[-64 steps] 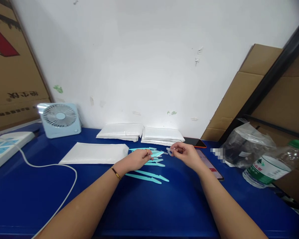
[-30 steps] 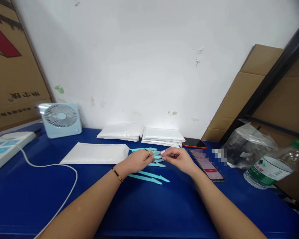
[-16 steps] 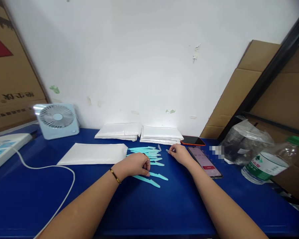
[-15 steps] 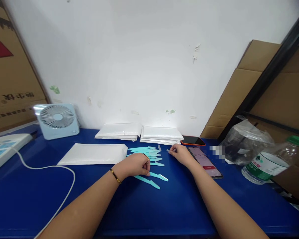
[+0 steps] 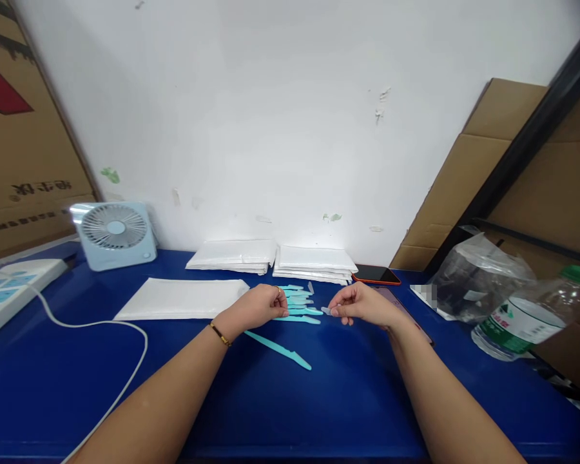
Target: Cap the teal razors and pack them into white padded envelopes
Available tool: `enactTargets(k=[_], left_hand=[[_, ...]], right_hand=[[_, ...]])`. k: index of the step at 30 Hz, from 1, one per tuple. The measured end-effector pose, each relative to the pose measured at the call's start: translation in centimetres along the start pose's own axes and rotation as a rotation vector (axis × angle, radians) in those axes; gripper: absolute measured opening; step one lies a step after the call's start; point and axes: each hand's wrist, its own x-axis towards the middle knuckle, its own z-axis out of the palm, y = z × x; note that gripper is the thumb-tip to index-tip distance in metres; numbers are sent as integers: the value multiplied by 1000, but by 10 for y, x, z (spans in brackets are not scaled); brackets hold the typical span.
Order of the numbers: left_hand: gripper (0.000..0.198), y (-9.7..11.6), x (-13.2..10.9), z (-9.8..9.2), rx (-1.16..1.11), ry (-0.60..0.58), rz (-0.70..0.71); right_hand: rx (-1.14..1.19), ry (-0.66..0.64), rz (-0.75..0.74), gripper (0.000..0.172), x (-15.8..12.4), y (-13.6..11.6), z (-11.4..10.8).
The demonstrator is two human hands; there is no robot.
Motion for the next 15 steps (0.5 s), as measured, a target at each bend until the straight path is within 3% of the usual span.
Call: enactTargets(k=[8, 10, 12, 13, 15], left_hand=[[17, -3, 4, 10, 44, 28, 34], [17, -3, 3, 10, 90, 103, 36], [25, -3, 1, 7, 123, 156, 49], [29, -2, -2, 5, 136, 137, 58], [35, 2, -7, 1, 156, -9, 64]], right_hand=[[-20, 21, -35, 34, 12, 5, 24], [-136, 139, -46, 33, 20, 8, 26], [-351, 345, -72, 31, 32, 11, 25], [-467, 446, -82, 30, 40, 13, 24], [-631, 571, -69, 26, 56, 17, 24]])
